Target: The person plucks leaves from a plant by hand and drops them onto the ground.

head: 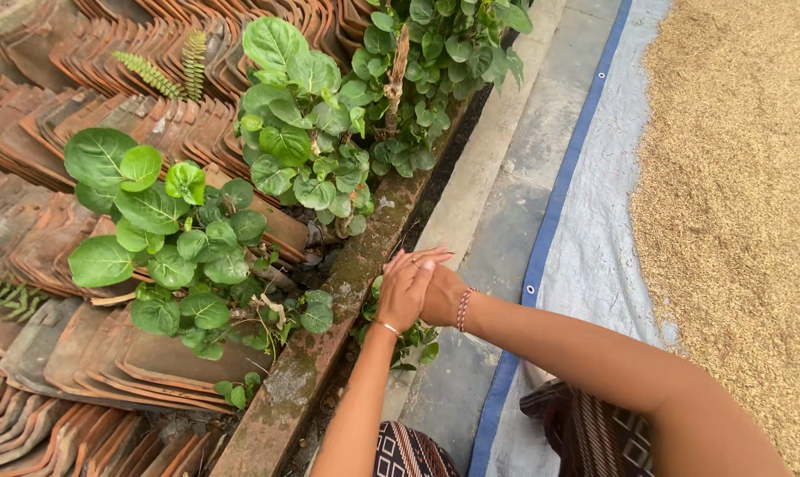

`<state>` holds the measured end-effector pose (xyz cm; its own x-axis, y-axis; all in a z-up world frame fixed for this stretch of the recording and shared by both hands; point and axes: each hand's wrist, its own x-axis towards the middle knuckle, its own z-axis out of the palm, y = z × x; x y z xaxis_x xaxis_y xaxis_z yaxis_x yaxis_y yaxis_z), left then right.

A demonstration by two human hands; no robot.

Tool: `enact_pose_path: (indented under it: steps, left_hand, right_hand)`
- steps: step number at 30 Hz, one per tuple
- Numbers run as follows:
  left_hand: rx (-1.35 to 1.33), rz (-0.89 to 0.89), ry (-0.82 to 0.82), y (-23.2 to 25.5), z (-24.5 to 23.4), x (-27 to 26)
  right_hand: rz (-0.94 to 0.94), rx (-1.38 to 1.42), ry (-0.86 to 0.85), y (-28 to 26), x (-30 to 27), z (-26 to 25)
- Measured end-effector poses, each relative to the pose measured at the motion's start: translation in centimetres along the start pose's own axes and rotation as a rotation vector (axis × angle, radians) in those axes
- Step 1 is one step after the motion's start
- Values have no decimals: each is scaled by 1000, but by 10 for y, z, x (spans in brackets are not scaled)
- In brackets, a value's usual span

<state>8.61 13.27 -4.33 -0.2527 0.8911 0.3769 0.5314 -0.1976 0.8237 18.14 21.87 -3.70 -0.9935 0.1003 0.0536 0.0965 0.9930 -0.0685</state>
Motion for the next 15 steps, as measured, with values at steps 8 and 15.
enact_pose_path:
  steps: [8,15]
  left_hand:
    - [-119,-697,-77,-72,20,17]
    - [-144,-432,283,-21,86,134]
  right_hand:
    - [-171,48,-217,22,-20,-44]
    - [20,267,-56,190,16,-22]
